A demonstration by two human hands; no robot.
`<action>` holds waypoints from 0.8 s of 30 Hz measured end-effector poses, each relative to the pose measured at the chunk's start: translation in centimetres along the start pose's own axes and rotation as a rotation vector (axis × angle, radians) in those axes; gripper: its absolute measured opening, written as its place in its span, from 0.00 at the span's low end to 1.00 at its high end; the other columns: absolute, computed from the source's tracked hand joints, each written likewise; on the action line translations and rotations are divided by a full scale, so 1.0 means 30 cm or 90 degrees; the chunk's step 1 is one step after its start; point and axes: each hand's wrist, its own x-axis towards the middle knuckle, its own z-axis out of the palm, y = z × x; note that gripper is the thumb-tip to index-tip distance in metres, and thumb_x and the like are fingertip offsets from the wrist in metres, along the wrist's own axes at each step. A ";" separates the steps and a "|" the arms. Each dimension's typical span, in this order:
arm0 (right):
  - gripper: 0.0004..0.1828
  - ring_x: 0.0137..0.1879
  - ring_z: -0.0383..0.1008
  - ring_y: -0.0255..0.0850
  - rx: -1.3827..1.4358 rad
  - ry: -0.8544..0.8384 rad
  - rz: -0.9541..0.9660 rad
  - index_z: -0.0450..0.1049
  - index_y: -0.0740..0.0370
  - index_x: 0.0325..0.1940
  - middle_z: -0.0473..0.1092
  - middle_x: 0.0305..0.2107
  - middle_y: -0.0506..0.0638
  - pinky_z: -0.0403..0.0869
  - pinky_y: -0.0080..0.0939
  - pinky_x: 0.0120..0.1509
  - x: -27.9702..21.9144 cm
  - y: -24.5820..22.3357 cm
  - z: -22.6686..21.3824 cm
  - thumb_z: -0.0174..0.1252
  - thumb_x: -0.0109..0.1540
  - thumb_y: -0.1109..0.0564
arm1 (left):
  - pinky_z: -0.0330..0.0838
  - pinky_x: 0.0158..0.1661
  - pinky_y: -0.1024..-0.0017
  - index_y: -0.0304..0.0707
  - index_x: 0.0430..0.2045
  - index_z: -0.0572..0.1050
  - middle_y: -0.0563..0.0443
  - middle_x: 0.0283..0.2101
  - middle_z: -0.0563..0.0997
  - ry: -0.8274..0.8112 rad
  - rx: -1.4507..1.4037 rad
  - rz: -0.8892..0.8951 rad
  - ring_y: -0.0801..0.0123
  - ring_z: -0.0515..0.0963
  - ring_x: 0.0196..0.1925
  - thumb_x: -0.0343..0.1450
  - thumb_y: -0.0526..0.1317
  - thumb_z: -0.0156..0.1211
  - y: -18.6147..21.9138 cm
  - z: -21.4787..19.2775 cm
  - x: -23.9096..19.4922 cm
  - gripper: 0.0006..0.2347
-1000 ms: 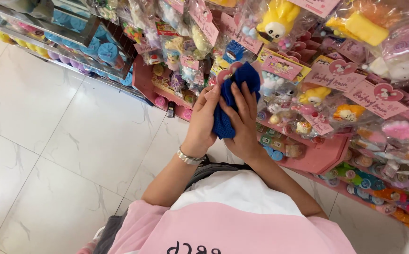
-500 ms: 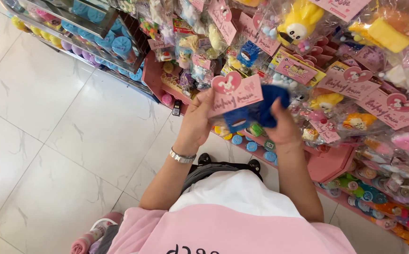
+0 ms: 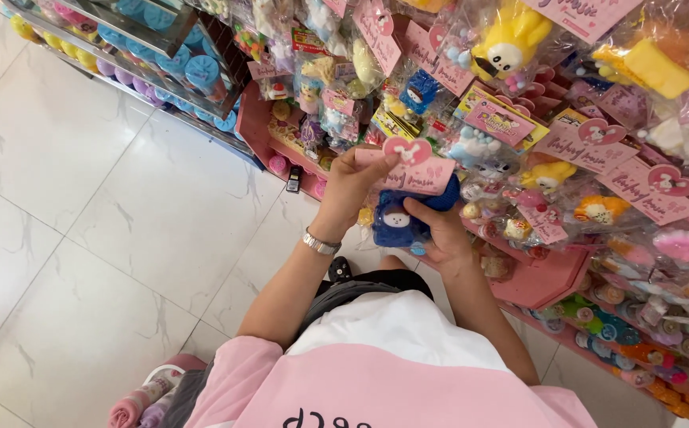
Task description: Tidying and wiping dust off various toy and slime packages on retail shelves.
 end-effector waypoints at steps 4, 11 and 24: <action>0.26 0.52 0.79 0.40 -0.046 0.014 -0.041 0.74 0.60 0.59 0.76 0.49 0.48 0.79 0.44 0.58 -0.025 -0.048 -0.097 0.68 0.57 0.67 | 0.77 0.34 0.75 0.31 0.36 0.77 0.52 0.34 0.84 0.099 -0.100 -0.067 0.76 0.82 0.32 0.71 0.34 0.68 -0.032 0.027 0.103 0.06; 0.15 0.45 0.78 0.39 -0.110 0.169 -0.102 0.77 0.61 0.48 0.77 0.41 0.47 0.79 0.41 0.47 -0.039 -0.136 -0.219 0.69 0.58 0.66 | 0.76 0.35 0.77 0.30 0.36 0.78 0.52 0.35 0.84 0.082 -0.070 0.026 0.77 0.81 0.33 0.73 0.35 0.67 -0.012 0.066 0.313 0.06; 0.11 0.44 0.79 0.38 -0.212 0.130 -0.138 0.77 0.64 0.46 0.78 0.40 0.49 0.78 0.38 0.48 0.009 -0.244 -0.209 0.67 0.60 0.66 | 0.77 0.35 0.75 0.29 0.36 0.78 0.51 0.33 0.84 0.115 0.021 0.012 0.76 0.82 0.31 0.68 0.37 0.72 -0.050 0.069 0.526 0.11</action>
